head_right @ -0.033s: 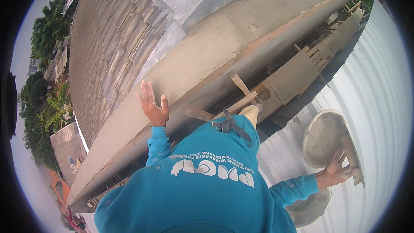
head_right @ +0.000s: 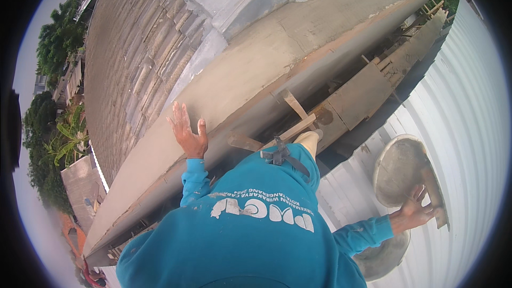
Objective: The person scoops wet cement from a bucket using a trowel and applies it to a roof edge. They smooth the cement with the trowel and hand, repeatedly adding material and leveling the surface along the roofline.
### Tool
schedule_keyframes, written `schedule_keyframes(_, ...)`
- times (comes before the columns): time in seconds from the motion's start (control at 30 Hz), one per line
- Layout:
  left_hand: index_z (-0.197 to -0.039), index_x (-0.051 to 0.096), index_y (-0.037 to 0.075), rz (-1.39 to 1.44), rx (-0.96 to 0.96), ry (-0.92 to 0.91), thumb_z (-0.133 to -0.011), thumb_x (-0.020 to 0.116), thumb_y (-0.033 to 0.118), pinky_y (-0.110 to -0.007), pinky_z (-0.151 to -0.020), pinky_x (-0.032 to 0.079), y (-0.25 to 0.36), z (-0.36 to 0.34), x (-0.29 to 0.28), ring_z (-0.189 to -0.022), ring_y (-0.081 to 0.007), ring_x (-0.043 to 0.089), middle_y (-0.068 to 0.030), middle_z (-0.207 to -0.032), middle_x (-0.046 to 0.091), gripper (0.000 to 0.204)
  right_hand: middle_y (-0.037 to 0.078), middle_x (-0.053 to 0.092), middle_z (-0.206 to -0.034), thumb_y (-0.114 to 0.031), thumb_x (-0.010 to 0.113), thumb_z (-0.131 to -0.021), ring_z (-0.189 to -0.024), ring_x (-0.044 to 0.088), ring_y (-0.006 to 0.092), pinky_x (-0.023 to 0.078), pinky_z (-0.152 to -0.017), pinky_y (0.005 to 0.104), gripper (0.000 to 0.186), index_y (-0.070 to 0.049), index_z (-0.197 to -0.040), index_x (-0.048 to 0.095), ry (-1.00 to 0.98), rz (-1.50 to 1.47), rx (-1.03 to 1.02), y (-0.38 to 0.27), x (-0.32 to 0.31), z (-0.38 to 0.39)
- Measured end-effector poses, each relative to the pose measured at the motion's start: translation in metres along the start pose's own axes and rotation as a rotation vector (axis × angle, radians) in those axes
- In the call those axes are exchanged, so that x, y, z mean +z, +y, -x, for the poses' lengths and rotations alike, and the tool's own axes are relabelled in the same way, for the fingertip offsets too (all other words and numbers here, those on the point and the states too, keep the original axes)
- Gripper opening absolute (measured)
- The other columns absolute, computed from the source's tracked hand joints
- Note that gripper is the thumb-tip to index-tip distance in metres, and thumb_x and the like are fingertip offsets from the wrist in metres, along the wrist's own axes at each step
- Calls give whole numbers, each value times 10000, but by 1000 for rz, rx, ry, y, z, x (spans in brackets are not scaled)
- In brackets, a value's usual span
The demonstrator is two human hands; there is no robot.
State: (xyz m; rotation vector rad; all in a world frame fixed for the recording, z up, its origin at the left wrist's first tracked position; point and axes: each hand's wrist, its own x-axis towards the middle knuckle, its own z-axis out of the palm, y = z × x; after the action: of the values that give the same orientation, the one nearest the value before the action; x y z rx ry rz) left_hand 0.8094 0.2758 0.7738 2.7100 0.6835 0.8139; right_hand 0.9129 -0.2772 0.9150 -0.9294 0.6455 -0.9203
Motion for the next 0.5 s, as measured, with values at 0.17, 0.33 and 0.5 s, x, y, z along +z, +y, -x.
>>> schedule_keyframes(0.17, -1446, 421, 55, -1, 23, 12, -874, 619, 294, -560, -1184, 127, 3, -4, 4, -1442, -333, 275, -168, -1537, 334, 651, 228, 332, -1391, -312, 512, -990, -1308, 324, 469, 443, -1004, 593, 502, -88, -1412, 359, 87, -165, 89, 2, -17, -12)
schedule_keyframes(0.33, -1440, 430, 53, -2, 12, 9, -878, 618, 280, -557, -1186, 129, 2, -2, 7, -1442, -325, 276, -143, -1543, 334, 635, 200, 329, -1402, -318, 518, -992, -1299, 344, 413, 452, -1004, 589, 516, -63, -1409, 354, 97, 13, 11, 13, -29, -14)
schedule_keyframes(0.5, -1437, 435, 52, -31, 7, 17, -881, 608, 280, -552, -1187, 133, 1, -1, 6, -1442, -322, 278, -145, -1542, 335, 625, 212, 326, -1419, -300, 501, -1004, -1301, 363, 428, 446, -1026, 571, 498, -73, -1418, 344, 108, -64, 102, 19, -39, -10)
